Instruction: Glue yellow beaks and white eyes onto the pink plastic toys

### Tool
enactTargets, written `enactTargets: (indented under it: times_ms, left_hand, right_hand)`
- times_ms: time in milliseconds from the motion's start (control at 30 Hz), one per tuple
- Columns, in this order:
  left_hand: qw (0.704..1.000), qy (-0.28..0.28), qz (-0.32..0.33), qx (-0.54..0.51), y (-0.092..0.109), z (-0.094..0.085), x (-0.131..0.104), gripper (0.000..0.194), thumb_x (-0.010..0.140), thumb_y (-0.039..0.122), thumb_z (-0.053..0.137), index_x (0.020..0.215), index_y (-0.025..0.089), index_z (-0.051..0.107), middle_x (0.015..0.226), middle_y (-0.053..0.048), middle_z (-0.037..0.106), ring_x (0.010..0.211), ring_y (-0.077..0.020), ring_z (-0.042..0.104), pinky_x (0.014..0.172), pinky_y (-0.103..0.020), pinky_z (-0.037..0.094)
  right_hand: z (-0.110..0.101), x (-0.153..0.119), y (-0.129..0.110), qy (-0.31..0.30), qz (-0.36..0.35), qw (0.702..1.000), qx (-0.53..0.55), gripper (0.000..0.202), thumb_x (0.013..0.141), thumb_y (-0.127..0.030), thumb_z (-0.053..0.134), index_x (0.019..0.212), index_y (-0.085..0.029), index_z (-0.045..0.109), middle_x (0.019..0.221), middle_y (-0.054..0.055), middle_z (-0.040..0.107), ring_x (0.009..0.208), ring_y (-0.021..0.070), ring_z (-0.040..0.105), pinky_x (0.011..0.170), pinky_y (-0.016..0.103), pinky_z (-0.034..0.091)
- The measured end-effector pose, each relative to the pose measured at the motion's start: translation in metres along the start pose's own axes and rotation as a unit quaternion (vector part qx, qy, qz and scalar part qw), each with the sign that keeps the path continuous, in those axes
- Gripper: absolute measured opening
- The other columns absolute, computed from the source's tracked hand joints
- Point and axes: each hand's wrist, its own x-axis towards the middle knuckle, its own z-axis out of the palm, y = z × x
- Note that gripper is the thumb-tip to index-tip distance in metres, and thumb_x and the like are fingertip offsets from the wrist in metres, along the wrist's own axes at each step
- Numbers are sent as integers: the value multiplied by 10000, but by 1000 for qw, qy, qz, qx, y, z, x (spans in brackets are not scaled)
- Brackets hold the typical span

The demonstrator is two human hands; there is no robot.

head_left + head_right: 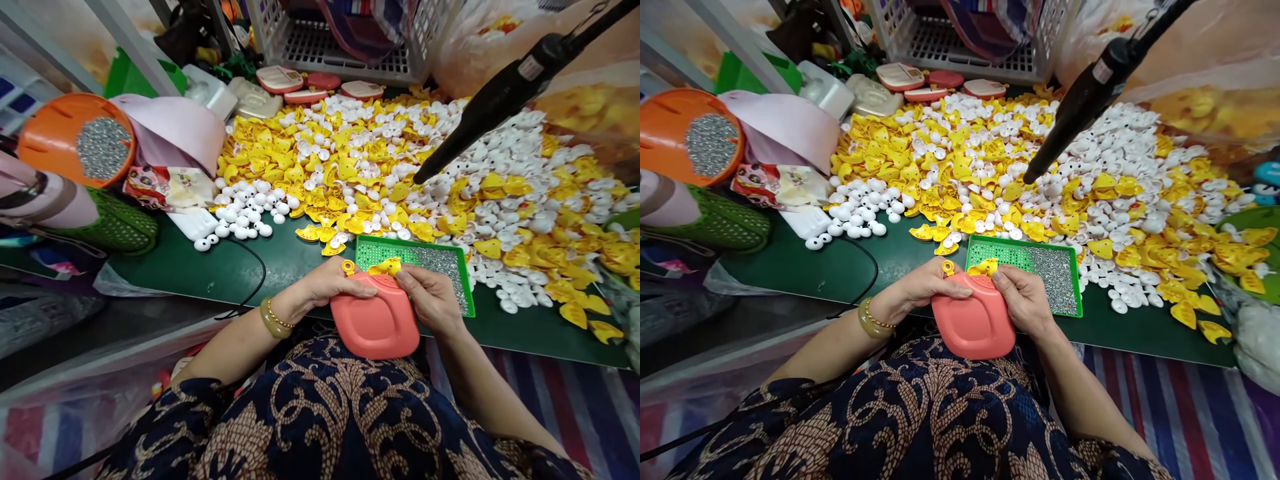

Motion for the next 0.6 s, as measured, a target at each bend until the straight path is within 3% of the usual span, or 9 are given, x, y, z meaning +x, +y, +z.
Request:
enactTargets:
  times_ms: [133, 267, 367, 467, 600]
  left_hand:
    - [999, 1, -9, -41, -3, -4, 2, 280, 503, 270, 888, 607, 110, 682, 589, -33, 636, 521, -102, 528, 504, -220, 414]
    - [998, 8, -24, -64, -6, -11, 0, 270, 503, 257, 889, 613, 109, 691, 611, -44, 639, 535, -111, 534, 518, -233, 421]
    - [997, 32, -32, -60, -7, -17, -4, 259, 515, 236, 887, 603, 109, 679, 592, -36, 623, 530, -107, 529, 523, -229, 417]
    - [997, -2, -22, -73, -6, -22, -8, 308, 565, 240, 872, 803, 106, 728, 734, -62, 679, 622, -132, 596, 621, -247, 474]
    - [995, -70, 20, -69, -2, -30, -13, 572, 629, 230, 845, 1169, 155, 671, 1031, -98, 698, 870, -165, 642, 793, -255, 489]
  right_hand:
    - [10, 6, -3, 7, 28, 999, 18, 298, 838, -437, 577, 675, -216, 692, 635, 13, 626, 594, 153, 549, 545, 285, 457]
    - [18, 10, -4, 8, -39, 999, -6, 321, 859, -367, 532, 593, -217, 633, 595, 12, 577, 612, 156, 547, 582, 293, 461]
    - [20, 11, -6, -31, -84, 996, -22, 285, 872, -334, 523, 647, -211, 649, 634, 24, 594, 639, 163, 562, 611, 306, 470]
    - [23, 13, -6, -65, -75, 995, 8, 211, 883, -322, 533, 814, -221, 705, 783, 48, 665, 748, 180, 611, 676, 321, 498]
    - [29, 13, -3, -58, -63, 995, 54, 187, 867, -352, 576, 859, -237, 723, 863, 62, 646, 820, 190, 608, 709, 332, 514]
